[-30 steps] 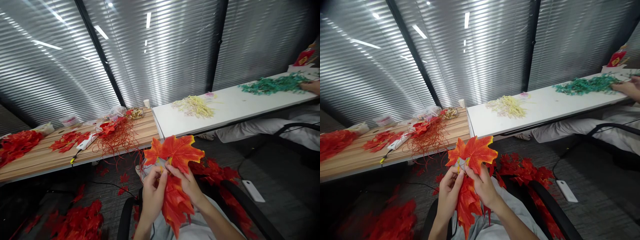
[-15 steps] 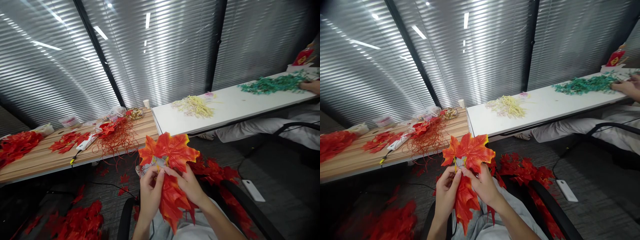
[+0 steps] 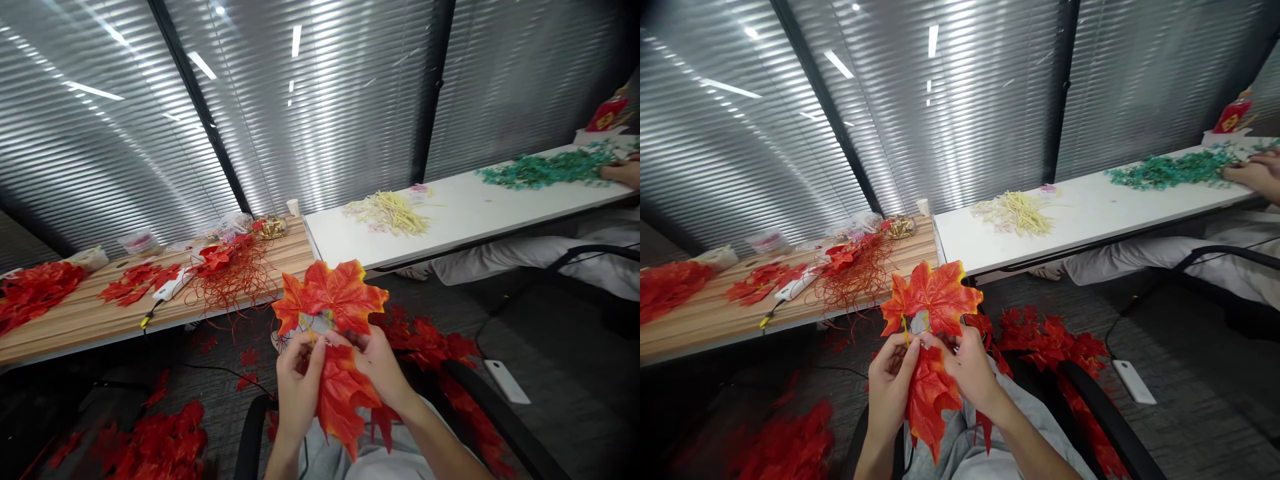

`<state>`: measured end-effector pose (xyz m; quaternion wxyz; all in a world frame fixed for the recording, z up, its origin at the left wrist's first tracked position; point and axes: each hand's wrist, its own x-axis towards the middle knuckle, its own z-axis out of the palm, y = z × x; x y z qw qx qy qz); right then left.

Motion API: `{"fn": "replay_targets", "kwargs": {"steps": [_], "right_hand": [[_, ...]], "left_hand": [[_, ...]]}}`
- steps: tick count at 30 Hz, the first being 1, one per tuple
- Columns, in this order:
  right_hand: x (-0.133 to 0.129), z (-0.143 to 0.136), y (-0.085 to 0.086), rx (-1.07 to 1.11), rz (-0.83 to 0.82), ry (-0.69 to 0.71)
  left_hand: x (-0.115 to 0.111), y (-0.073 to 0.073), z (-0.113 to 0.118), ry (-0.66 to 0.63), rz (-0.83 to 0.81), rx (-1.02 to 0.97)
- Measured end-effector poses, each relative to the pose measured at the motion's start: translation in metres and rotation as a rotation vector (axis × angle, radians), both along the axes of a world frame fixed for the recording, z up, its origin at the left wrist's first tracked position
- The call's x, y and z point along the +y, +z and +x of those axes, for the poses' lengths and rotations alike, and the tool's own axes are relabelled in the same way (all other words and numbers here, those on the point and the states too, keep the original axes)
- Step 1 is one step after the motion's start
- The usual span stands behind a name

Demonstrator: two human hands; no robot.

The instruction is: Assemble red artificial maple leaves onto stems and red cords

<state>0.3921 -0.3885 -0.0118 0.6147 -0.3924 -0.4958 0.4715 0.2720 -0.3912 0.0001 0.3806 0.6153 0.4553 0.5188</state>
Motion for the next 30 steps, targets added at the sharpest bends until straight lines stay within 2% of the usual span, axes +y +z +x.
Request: {"fn": "replay_targets", "kwargs": {"steps": [21,30], "right_hand": [[-0.001,0.003,0.003,-0.083,0.007,-0.088],[0.003,0.004,0.000,-0.109,0.008,-0.181]], "left_hand": [[-0.005,0.003,0.002,0.107,0.000,-0.034],[-0.004,-0.008,-0.005,0.104,0.065,-0.014]]}}
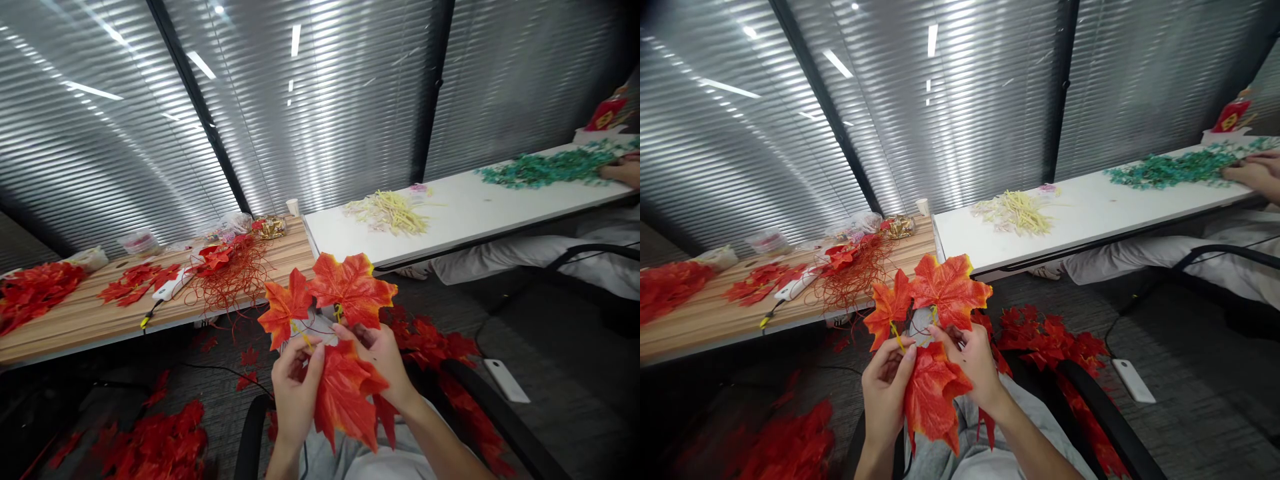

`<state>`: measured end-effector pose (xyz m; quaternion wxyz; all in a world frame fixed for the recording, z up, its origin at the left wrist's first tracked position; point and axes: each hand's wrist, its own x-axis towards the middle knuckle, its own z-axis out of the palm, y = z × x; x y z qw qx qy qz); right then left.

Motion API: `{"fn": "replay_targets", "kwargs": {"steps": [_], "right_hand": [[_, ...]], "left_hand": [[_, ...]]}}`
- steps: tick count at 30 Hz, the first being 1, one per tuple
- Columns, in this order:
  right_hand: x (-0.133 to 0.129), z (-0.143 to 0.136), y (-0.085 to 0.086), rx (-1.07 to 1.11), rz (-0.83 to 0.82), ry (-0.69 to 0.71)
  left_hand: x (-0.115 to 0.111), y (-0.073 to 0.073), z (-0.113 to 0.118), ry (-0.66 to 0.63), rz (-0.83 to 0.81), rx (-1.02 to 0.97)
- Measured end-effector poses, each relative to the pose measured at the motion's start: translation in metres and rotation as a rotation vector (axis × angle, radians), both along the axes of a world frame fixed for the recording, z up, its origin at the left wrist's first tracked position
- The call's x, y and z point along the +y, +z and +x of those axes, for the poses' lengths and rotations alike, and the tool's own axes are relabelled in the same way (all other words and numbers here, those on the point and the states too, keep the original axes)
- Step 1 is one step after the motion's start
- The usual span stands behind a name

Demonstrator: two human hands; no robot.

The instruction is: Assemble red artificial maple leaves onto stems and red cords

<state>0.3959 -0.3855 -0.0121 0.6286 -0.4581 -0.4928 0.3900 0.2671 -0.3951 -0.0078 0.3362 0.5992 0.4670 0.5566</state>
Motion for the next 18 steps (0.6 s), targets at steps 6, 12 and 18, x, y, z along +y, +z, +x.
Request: {"fn": "replay_targets", "kwargs": {"steps": [6,12,18], "right_hand": [[-0.0026,0.0021,0.0051,0.030,-0.001,-0.010],[-0.0021,0.0036,0.0061,0.004,0.015,-0.009],[-0.0022,0.0040,0.0041,-0.016,0.014,-0.004]], "left_hand": [[-0.0036,0.0013,-0.0004,-0.081,0.038,0.047],[-0.0037,0.0024,-0.0030,-0.197,0.029,0.085],[-0.0046,0.0008,-0.0050,-0.241,0.002,0.060]]}}
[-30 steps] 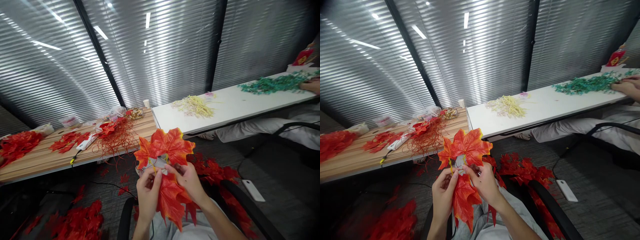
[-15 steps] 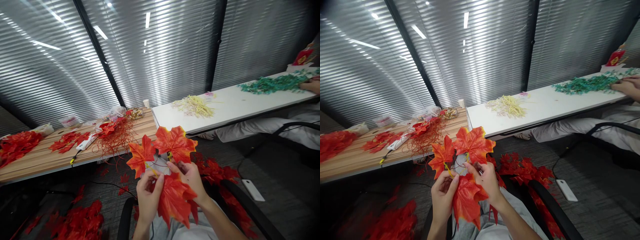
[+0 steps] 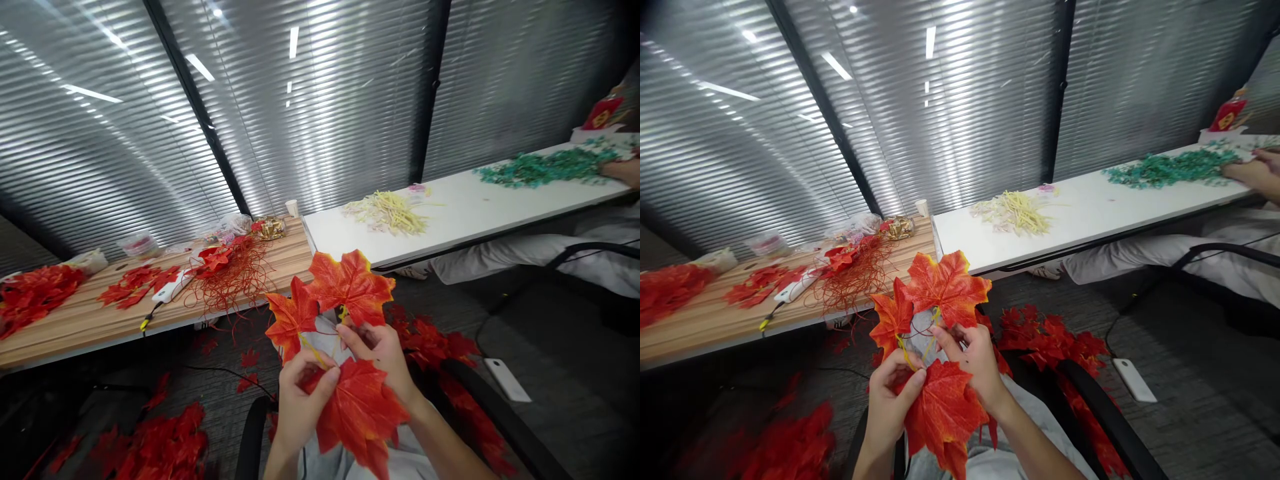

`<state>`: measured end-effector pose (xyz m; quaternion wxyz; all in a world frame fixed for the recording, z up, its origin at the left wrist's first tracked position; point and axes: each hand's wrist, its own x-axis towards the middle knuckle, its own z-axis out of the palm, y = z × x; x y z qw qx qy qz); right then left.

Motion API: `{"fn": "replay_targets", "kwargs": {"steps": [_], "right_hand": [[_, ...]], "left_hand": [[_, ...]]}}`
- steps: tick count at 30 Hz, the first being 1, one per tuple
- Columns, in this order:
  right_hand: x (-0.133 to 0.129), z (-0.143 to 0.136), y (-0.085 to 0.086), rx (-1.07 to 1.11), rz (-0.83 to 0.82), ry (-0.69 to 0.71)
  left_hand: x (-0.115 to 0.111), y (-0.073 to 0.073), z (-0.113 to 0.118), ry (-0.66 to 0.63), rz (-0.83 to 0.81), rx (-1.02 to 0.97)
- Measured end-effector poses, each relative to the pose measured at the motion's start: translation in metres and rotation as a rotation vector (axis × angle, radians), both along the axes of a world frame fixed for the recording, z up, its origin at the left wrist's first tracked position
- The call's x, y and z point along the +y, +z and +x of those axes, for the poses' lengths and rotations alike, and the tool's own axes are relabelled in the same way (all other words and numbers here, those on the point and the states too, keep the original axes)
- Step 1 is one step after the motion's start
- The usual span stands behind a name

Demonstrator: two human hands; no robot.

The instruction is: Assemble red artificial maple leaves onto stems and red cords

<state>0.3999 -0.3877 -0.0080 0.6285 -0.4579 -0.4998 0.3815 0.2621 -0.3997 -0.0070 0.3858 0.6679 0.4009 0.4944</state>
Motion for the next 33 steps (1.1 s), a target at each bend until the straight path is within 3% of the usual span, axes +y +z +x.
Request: {"fn": "replay_targets", "kwargs": {"steps": [8,22,33], "right_hand": [[0.005,0.004,-0.008,0.142,-0.028,-0.038],[0.017,0.011,-0.017,0.190,-0.038,-0.067],[0.014,0.013,-0.006,0.177,-0.078,-0.090]], "left_hand": [[0.000,-0.004,-0.003,-0.022,-0.017,0.015],[0.003,-0.005,0.003,-0.013,-0.114,-0.009],[0.003,-0.009,0.008,-0.028,-0.120,-0.009]]}}
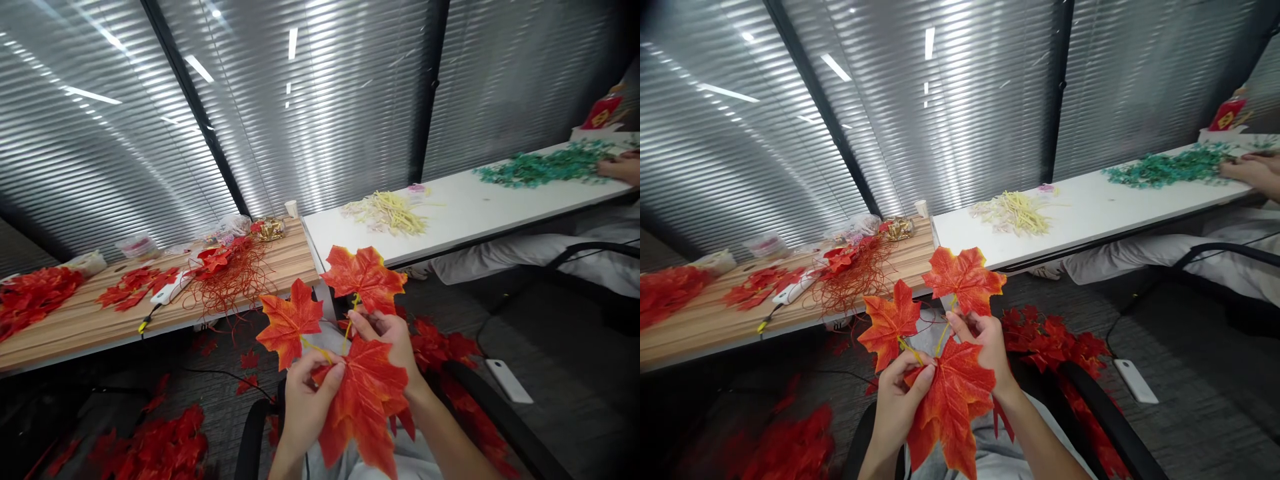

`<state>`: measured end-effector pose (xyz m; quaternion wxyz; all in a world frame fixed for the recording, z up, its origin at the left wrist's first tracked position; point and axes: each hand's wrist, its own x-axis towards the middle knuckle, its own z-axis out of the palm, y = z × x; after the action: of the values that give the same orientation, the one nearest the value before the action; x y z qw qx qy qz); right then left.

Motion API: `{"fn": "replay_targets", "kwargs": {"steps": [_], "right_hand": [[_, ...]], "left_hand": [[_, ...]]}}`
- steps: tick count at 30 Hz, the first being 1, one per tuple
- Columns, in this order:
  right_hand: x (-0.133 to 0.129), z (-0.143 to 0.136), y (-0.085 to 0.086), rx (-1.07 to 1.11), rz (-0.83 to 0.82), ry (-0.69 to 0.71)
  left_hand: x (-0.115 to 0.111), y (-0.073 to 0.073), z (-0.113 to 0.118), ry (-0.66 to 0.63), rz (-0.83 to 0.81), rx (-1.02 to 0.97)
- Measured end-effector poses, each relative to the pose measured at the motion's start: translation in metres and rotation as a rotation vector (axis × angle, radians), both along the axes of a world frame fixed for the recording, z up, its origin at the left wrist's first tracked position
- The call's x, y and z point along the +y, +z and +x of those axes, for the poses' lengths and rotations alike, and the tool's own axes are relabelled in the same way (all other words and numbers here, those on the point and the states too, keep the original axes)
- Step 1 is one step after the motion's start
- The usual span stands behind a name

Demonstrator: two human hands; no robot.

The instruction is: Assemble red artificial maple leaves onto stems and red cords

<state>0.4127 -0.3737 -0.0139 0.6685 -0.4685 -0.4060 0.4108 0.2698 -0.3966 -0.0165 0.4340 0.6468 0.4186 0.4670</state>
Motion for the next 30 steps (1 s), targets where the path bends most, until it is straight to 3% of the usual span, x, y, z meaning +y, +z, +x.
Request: {"fn": "replay_targets", "kwargs": {"steps": [10,30], "right_hand": [[0.006,-0.005,-0.012,0.005,0.023,0.043],[0.006,-0.011,-0.006,0.004,-0.040,0.031]], "left_hand": [[0.001,-0.002,-0.004,0.019,-0.075,-0.072],[0.003,0.000,-0.006,0.043,-0.117,-0.082]]}}
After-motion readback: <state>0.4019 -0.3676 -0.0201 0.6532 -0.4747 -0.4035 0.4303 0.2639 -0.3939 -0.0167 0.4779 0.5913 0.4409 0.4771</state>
